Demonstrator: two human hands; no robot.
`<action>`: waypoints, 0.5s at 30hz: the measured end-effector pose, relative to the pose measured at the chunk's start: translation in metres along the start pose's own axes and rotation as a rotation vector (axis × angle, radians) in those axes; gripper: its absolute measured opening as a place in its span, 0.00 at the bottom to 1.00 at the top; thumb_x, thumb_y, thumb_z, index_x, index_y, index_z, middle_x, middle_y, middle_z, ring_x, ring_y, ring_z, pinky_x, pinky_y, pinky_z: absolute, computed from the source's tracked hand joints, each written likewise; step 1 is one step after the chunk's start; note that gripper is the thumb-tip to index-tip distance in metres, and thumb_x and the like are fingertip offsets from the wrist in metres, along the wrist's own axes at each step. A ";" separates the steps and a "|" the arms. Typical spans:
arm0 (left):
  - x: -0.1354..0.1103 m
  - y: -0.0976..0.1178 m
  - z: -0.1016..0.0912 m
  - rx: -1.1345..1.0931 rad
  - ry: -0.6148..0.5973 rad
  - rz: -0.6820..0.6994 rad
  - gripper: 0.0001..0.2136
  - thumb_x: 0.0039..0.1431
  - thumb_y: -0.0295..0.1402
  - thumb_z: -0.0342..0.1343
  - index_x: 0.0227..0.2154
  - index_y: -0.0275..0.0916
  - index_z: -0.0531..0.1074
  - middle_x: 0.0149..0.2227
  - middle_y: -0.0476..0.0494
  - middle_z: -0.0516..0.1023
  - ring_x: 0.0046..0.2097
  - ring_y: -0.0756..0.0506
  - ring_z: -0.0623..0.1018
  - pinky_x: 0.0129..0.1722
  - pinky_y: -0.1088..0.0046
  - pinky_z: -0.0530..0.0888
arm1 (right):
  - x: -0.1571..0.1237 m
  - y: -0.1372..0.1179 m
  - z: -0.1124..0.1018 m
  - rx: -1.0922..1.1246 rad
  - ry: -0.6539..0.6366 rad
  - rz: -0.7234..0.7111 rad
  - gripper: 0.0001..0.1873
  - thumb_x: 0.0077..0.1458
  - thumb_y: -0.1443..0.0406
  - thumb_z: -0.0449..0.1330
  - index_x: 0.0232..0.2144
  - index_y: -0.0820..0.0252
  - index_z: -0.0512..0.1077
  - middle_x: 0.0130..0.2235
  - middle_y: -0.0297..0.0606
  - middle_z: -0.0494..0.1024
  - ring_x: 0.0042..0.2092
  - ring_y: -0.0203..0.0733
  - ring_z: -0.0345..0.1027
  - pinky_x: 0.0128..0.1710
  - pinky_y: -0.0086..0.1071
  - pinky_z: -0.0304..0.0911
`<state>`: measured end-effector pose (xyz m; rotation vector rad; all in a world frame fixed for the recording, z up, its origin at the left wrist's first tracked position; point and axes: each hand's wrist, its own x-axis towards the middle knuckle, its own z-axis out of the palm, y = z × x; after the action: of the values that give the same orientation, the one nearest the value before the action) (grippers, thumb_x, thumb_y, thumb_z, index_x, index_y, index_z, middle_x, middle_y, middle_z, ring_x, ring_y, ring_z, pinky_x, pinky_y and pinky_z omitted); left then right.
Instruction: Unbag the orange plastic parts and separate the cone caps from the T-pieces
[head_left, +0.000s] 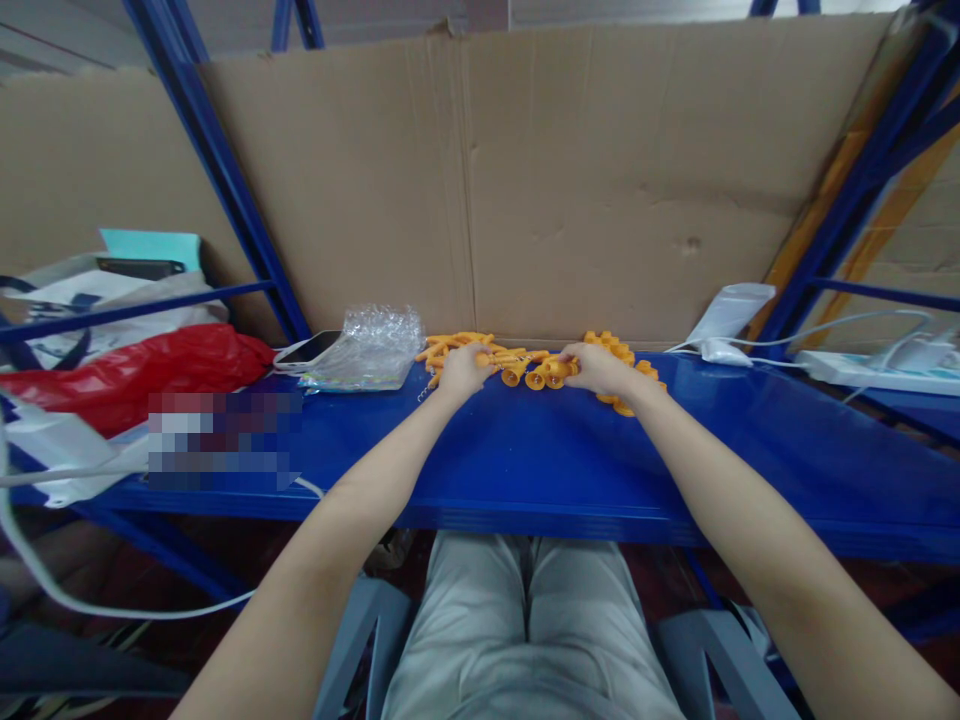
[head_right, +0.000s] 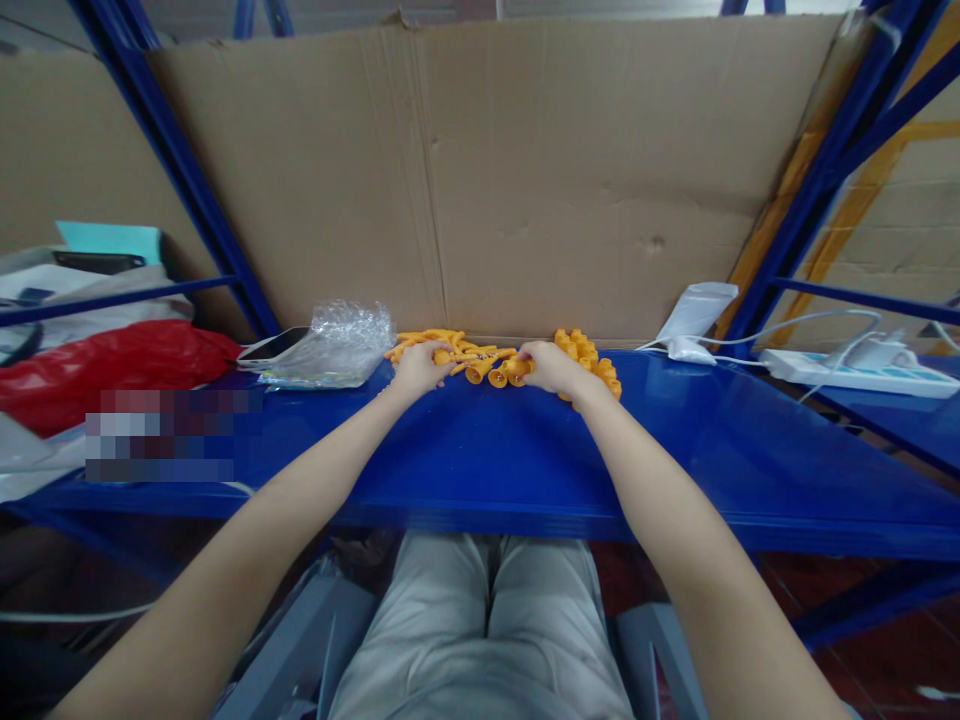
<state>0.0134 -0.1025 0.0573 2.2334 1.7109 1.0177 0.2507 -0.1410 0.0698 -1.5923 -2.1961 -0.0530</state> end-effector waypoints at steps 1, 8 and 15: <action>0.000 0.000 0.000 -0.013 0.003 0.002 0.14 0.55 0.30 0.61 0.45 0.37 0.79 0.29 0.45 0.82 0.29 0.45 0.80 0.39 0.69 0.76 | 0.000 0.002 0.000 -0.012 0.007 -0.005 0.15 0.46 0.74 0.63 0.38 0.59 0.76 0.42 0.42 0.80 0.41 0.46 0.74 0.43 0.36 0.66; -0.003 0.004 0.001 -0.063 -0.008 0.073 0.15 0.55 0.29 0.62 0.46 0.36 0.78 0.25 0.47 0.80 0.27 0.46 0.79 0.35 0.72 0.76 | 0.001 0.006 -0.002 -0.112 0.033 0.053 0.16 0.48 0.72 0.62 0.42 0.61 0.78 0.45 0.46 0.81 0.46 0.50 0.74 0.47 0.39 0.67; -0.008 0.006 0.003 -0.131 -0.014 0.118 0.13 0.55 0.29 0.61 0.45 0.37 0.78 0.20 0.52 0.75 0.24 0.48 0.77 0.32 0.73 0.75 | 0.001 0.005 -0.001 -0.125 0.035 0.053 0.17 0.50 0.71 0.62 0.44 0.61 0.78 0.46 0.46 0.81 0.47 0.50 0.74 0.48 0.38 0.67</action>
<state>0.0195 -0.1111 0.0544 2.2745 1.4752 1.1024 0.2551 -0.1391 0.0701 -1.7026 -2.1603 -0.2048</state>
